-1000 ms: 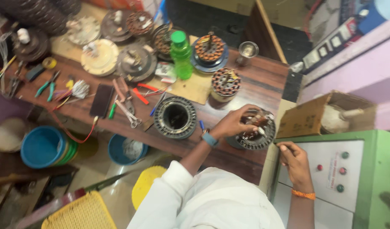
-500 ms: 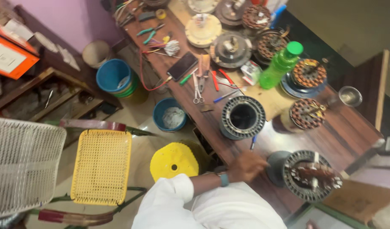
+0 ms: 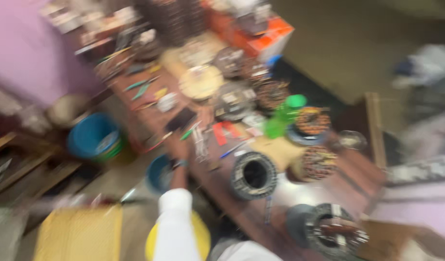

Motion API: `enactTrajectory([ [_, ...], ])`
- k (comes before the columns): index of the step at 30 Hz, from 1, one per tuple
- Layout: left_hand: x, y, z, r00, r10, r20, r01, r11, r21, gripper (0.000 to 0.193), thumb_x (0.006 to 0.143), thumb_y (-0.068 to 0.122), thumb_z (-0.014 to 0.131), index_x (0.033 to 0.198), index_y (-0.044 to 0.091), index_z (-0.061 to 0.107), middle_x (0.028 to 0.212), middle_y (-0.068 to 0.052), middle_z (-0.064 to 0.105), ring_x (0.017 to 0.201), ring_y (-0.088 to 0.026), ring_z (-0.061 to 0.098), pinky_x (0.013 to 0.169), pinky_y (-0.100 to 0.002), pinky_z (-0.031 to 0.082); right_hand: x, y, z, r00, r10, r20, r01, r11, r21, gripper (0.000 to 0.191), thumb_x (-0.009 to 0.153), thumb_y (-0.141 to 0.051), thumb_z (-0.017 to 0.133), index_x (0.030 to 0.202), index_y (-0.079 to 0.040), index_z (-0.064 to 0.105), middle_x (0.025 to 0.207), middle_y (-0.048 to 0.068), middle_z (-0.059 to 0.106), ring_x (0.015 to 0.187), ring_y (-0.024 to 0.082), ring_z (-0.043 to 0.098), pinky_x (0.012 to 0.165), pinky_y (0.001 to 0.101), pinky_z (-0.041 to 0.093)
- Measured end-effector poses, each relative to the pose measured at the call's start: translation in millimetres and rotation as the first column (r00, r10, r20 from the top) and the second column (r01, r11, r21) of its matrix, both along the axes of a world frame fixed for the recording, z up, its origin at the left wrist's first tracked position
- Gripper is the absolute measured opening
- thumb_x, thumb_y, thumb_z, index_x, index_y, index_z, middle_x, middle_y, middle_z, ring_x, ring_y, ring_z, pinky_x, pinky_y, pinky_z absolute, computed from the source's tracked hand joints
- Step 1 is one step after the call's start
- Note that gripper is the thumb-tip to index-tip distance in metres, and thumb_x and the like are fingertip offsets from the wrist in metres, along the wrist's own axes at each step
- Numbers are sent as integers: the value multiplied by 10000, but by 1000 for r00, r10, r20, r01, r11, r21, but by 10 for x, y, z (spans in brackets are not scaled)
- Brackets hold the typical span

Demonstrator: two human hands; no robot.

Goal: The person manipulates copper windings on a motor stator, using a screwdriver to adjust and secure the connections. The person continues to work on the stator, ensuring the windings are properly aligned and secured.

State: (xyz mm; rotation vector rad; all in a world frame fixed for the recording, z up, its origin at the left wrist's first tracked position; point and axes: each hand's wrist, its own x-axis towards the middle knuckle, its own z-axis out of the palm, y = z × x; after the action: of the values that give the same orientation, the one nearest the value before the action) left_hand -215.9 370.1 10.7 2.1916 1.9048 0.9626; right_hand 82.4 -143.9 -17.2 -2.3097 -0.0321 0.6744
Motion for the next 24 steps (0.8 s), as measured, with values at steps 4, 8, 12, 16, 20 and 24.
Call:
enactTrajectory([
  [4, 125, 20, -47, 919, 22, -394, -47, 997, -54, 255, 894, 385, 726, 928, 134, 756, 934, -102, 736, 968, -300, 700, 819, -452, 542, 63, -306, 421, 993, -98, 70, 95, 995, 37, 189, 1083, -60, 564, 1182, 61, 670, 946, 143, 672, 904, 185, 667, 893, 314, 542],
  [8, 141, -67, -54, 928, 102, -359, -65, 991, 113, 231, 920, 367, 751, 942, 137, 747, 941, -107, 715, 964, -311, 645, 792, -434, 524, 60, -720, 439, 966, -192, 173, 168, 975, 143, 172, 1079, -42, 564, 1166, 58, 674, 948, 135, 675, 898, 177, 660, 892, 309, 537],
  [12, -73, -254, 229, 952, -304, 29, 282, 911, 301, 215, 949, 161, 797, 1131, 62, 740, 1055, -112, 717, 1018, -306, 584, 933, -422, 495, 252, -882, 333, 891, -311, 331, 194, 919, 343, 157, 1075, -25, 564, 1150, 56, 677, 950, 127, 678, 893, 170, 653, 891, 305, 533],
  [16, -28, -873, 697, 711, -612, 347, 562, 791, 241, 254, 897, 193, 820, 1092, 61, 725, 1047, -91, 706, 968, -241, 634, 919, -385, 473, 67, -1005, 632, 815, -335, 473, 23, 834, 551, 145, 1072, -7, 564, 1133, 54, 681, 952, 119, 680, 887, 162, 647, 891, 300, 528],
  [20, 373, -1785, 1003, 173, -840, 514, 894, 353, 276, 385, 731, 334, 848, 993, 75, 736, 961, -40, 749, 968, -232, 645, 933, -415, 474, -311, -615, 1234, 872, -29, 488, -289, 775, 562, 174, 1015, -54, 603, 1128, 33, 704, 998, 113, 705, 909, 167, 660, 880, 297, 536],
  [24, 875, -2563, 1098, -94, -791, 604, 968, 69, 240, 319, 784, 274, 882, 998, 82, 742, 962, -52, 754, 926, -234, 669, 875, -379, 485, -525, 148, 1495, 649, 474, 595, -712, 653, 256, 440, 761, -250, 795, 1144, -39, 752, 1048, 120, 760, 851, 211, 712, 768, 299, 571],
])
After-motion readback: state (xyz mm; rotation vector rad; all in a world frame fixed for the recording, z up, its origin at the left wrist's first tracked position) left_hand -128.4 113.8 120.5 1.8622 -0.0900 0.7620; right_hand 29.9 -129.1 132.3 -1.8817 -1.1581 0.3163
